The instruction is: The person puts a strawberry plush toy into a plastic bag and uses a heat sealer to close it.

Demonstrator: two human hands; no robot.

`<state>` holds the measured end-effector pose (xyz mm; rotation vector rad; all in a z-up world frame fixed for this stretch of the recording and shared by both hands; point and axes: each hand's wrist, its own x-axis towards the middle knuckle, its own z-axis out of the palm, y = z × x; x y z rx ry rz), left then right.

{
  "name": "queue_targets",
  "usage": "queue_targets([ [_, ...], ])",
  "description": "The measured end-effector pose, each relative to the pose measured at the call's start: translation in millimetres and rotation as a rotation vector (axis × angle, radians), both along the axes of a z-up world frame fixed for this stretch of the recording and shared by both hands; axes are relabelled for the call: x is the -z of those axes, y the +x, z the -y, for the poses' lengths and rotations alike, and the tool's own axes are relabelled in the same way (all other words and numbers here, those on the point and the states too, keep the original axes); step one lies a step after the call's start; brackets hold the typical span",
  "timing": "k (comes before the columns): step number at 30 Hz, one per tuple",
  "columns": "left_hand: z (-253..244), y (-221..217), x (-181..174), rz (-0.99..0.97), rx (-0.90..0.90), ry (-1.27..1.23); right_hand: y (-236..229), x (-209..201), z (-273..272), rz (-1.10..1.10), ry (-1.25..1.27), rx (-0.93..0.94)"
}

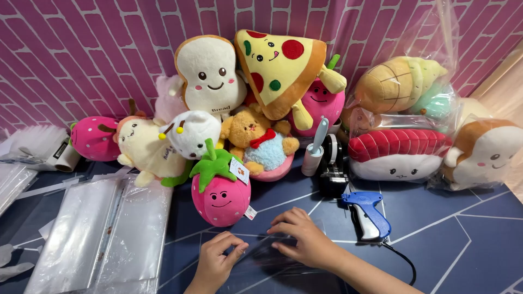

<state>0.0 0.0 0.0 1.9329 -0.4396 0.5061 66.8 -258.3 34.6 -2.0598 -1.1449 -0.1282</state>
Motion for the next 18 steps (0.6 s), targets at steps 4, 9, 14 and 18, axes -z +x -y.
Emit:
queue_targets([
  [4,-1,1,0,0.022,0.017,-0.007,-4,-10,-19,-0.11,0.044,-0.095],
  [9,-3,1,0,0.052,0.016,-0.027,-3,-13,-35,-0.16,0.115,-0.164],
  [14,-8,-2,-14,0.017,0.067,-0.003,-1,-20,-38,-0.179,0.076,-0.198],
  [18,-11,-2,-15,-0.026,0.07,0.093,-4,-20,-39,-0.158,0.17,-0.215],
])
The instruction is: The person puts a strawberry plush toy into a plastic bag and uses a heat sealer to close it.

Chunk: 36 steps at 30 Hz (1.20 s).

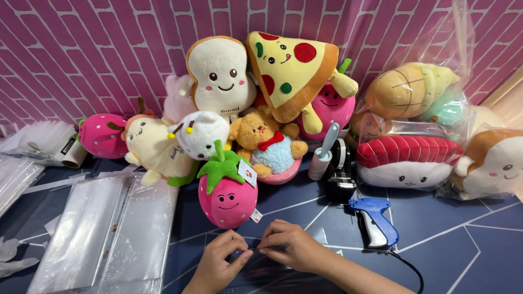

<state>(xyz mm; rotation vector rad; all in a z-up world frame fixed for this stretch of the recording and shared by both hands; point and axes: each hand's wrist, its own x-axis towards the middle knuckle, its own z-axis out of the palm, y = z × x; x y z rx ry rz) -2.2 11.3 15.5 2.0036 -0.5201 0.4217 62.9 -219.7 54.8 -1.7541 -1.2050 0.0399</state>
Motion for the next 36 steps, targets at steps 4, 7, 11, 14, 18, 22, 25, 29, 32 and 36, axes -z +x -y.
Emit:
queue_targets([
  [4,-4,3,0,-0.1,0.076,0.043,-1,4,3,0.038,0.023,0.053],
  [7,-5,5,7,-0.155,0.138,0.037,-4,-9,3,0.004,0.021,0.019],
  [11,-1,2,5,-0.088,0.1,-0.153,3,-11,6,-0.033,-0.243,-0.024],
  [14,-2,-1,-1,-0.09,0.11,-0.217,8,-3,12,-0.039,-0.358,0.001],
  [18,-11,1,11,-0.114,0.126,-0.445,20,0,23,-0.123,-0.377,-0.004],
  [22,-28,5,13,-0.09,0.173,-0.683,38,-9,38,-0.279,-0.438,-0.079],
  [25,-41,10,26,-0.238,0.326,-1.047,45,-19,44,-0.565,-0.479,-0.087],
  [29,-54,13,23,-0.43,0.386,-1.144,55,-1,52,-0.845,-0.29,-0.123],
  [32,-57,12,21,-0.508,0.388,-1.08,56,5,52,-0.951,-0.184,-0.148],
  [36,-62,6,11,-0.853,0.551,-0.829,56,-1,50,-0.924,0.047,-0.172],
])
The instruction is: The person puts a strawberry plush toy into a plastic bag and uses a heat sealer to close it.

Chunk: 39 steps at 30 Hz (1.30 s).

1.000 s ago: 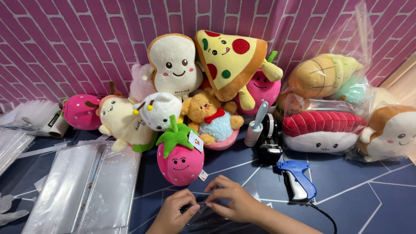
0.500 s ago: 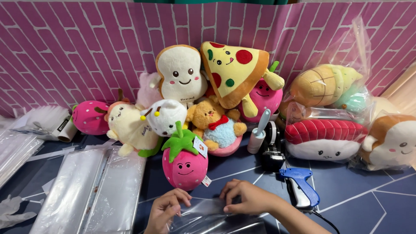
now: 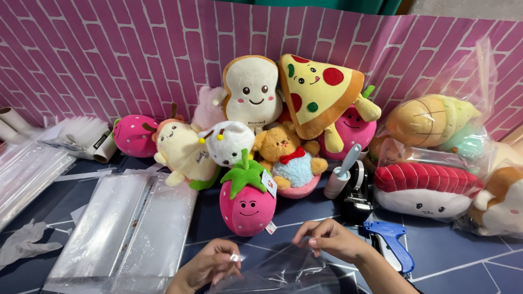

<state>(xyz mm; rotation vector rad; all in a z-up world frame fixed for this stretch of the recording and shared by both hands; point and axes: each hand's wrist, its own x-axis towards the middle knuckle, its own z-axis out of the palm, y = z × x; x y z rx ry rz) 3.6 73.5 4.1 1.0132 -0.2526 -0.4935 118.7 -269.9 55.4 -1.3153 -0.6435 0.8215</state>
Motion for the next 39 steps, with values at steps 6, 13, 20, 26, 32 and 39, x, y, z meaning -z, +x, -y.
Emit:
queue_targets([
  [6,7,-1,-17,0.05,0.211,0.388,-6,-2,-13,0.006,0.282,0.161],
  [13,-2,11,18,0.072,-0.098,0.258,6,11,-12,-0.089,0.25,0.242],
  [20,-15,22,30,0.238,-0.433,0.429,18,34,-17,0.108,-0.183,0.136],
  [26,-5,21,22,0.314,-0.641,0.769,24,33,-33,0.288,-0.408,0.279],
  [32,-3,16,2,0.481,-0.695,0.947,22,26,-41,0.456,-0.432,0.294],
  [39,-4,18,8,0.494,-0.777,0.776,31,44,-43,0.497,-0.412,0.33],
])
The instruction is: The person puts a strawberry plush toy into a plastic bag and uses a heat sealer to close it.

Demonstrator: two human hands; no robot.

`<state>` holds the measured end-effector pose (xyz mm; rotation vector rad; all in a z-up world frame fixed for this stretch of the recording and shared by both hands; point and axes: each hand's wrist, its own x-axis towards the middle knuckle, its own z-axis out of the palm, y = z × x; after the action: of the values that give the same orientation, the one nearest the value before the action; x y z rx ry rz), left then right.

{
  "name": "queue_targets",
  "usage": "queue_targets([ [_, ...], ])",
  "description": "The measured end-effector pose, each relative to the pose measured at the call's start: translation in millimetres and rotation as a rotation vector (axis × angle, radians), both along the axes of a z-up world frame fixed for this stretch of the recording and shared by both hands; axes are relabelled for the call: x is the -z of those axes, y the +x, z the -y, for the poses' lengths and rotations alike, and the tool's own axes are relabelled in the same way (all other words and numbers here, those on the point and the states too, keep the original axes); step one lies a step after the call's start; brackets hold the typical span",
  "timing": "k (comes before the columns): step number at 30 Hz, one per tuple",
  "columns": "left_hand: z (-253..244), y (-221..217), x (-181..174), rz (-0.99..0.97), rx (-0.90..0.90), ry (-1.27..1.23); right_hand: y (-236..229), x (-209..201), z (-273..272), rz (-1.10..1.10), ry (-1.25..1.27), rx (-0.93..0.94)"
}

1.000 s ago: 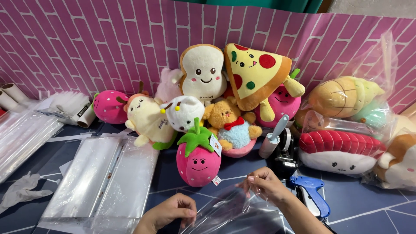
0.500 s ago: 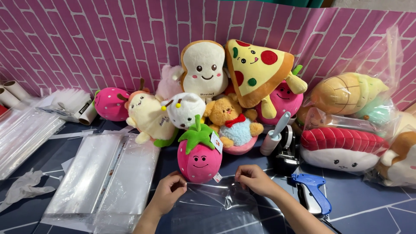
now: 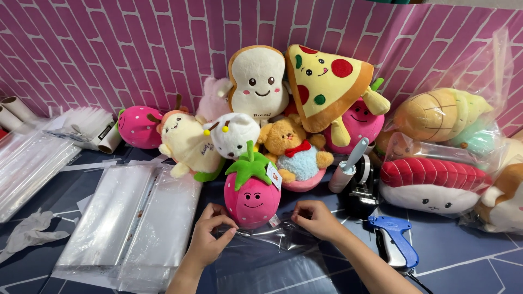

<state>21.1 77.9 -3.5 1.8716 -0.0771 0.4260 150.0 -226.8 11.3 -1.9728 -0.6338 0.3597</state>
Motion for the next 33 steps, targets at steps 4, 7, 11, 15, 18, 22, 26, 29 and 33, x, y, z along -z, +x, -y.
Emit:
queue_targets([
  [4,-1,5,5,-0.022,-0.079,-0.033,0,1,-10,-0.018,0.014,0.031],
  [7,1,6,-2,-0.014,-0.024,-0.065,1,4,-20,0.085,-0.015,0.124],
  [11,1,8,6,-0.143,0.005,-0.112,2,10,-30,0.181,-0.016,0.14],
  [15,-1,8,13,-0.194,-0.018,-0.137,6,24,-31,-0.12,0.321,0.038],
  [18,4,4,10,-0.129,0.153,-0.293,-7,-4,-18,-0.231,0.429,0.023],
  [22,26,0,17,-0.199,0.173,-0.336,-24,-23,6,-0.283,0.403,0.091],
  [26,44,-3,26,-0.193,0.165,-0.356,-38,-4,43,-0.395,0.411,0.162],
  [29,54,-12,15,-0.155,0.291,-0.374,-51,9,66,-0.46,0.415,0.227],
  [33,56,-11,27,-0.209,0.476,-0.477,-59,23,83,-0.502,0.445,0.298],
])
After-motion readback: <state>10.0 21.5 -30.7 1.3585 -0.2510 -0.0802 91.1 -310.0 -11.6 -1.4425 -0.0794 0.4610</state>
